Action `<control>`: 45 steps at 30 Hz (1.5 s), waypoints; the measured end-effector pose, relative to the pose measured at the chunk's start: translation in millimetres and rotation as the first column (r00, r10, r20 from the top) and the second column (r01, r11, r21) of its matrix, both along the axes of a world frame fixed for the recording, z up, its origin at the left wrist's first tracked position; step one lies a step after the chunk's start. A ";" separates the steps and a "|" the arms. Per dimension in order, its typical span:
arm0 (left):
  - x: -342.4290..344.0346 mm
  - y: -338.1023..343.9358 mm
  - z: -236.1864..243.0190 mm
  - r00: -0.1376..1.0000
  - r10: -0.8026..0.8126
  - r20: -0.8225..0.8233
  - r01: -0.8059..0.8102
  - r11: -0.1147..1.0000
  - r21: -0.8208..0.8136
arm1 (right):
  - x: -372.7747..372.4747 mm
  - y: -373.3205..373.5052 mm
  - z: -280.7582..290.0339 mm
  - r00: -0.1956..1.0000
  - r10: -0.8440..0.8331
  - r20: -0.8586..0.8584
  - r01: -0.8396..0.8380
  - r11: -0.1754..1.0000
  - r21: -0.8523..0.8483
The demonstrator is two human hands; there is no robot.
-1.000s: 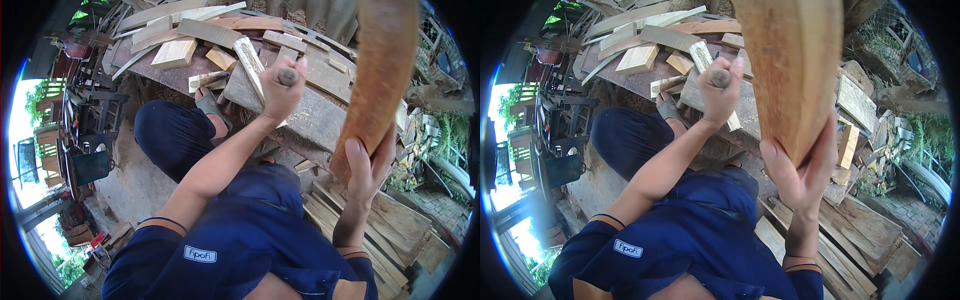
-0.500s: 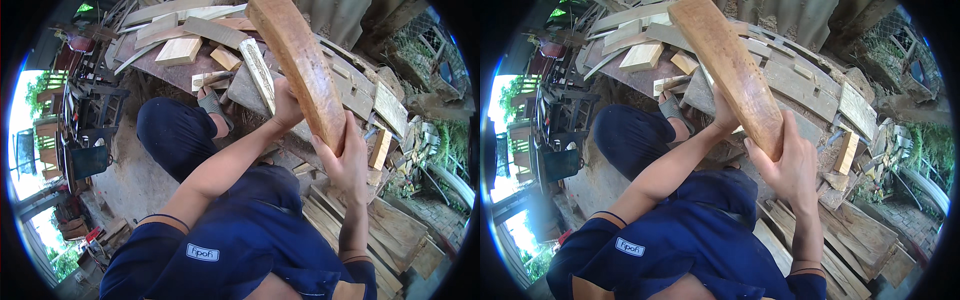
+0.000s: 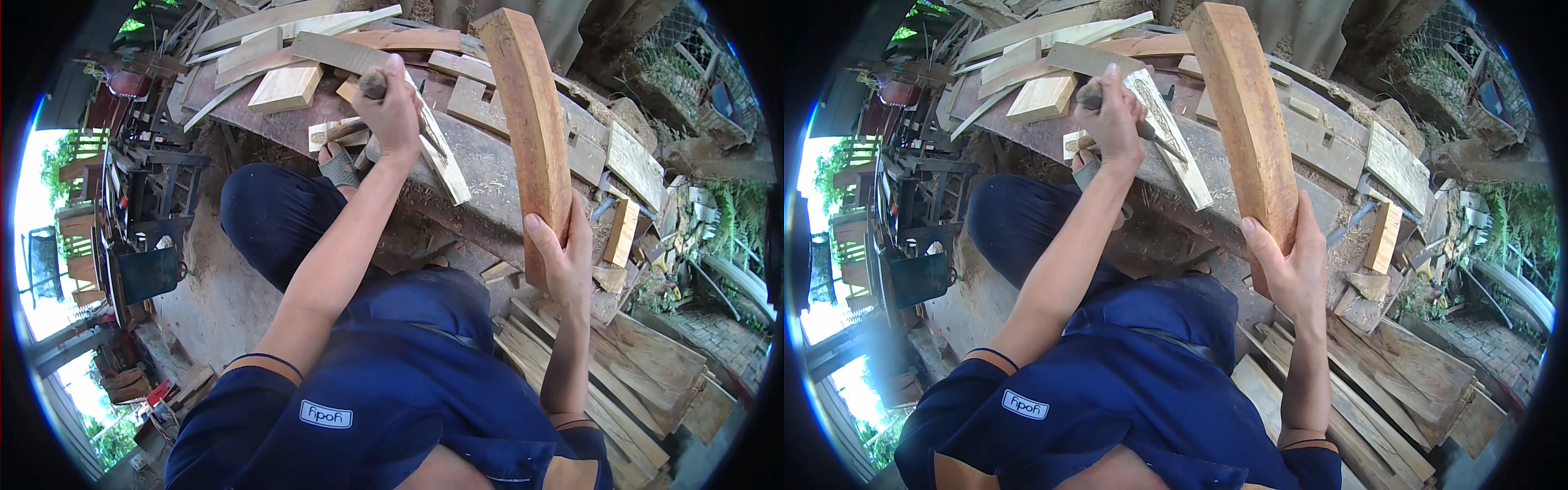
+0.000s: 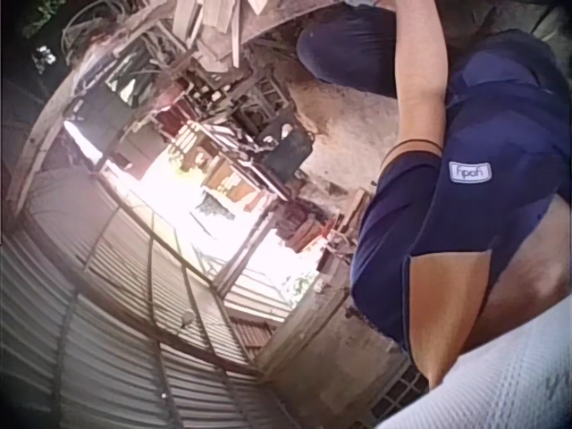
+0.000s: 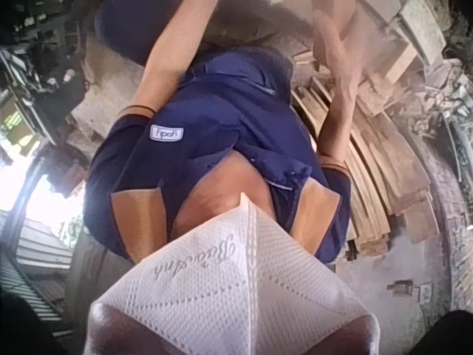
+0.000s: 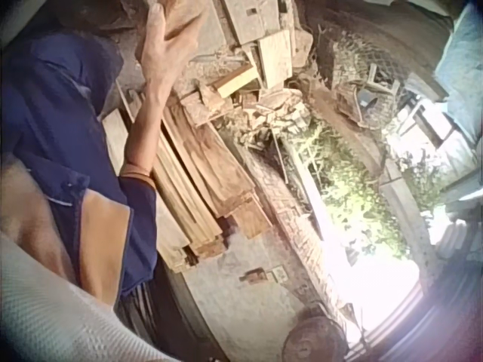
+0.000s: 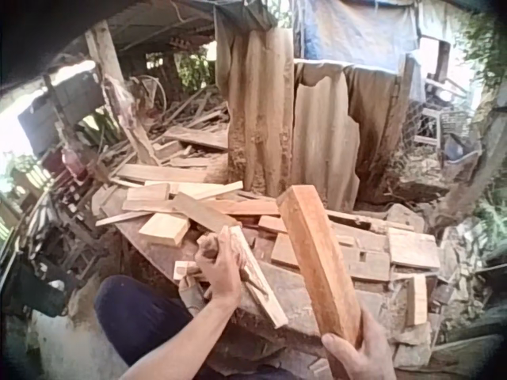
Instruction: Use a chisel and a wooden mallet to carve a groove into a piece of wood on a workbench.
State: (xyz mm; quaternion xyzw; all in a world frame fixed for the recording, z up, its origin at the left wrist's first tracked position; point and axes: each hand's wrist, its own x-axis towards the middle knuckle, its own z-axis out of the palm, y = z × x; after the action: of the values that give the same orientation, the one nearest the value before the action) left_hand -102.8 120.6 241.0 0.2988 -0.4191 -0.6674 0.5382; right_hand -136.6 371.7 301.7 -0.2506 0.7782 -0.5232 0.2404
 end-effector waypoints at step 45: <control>-7.3 14.5 -17.6 0.980 -0.017 0.199 0.069 0.963 -0.261 | -5.3 -7.0 -11.3 0.998 0.013 -0.058 -0.010 0.999 0.046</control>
State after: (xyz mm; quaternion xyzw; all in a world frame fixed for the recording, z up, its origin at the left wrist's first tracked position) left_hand -110.1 135.1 223.4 0.2786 -0.5622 -0.5840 0.5151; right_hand -141.8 364.7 290.4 -0.2646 0.7952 -0.4964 0.2264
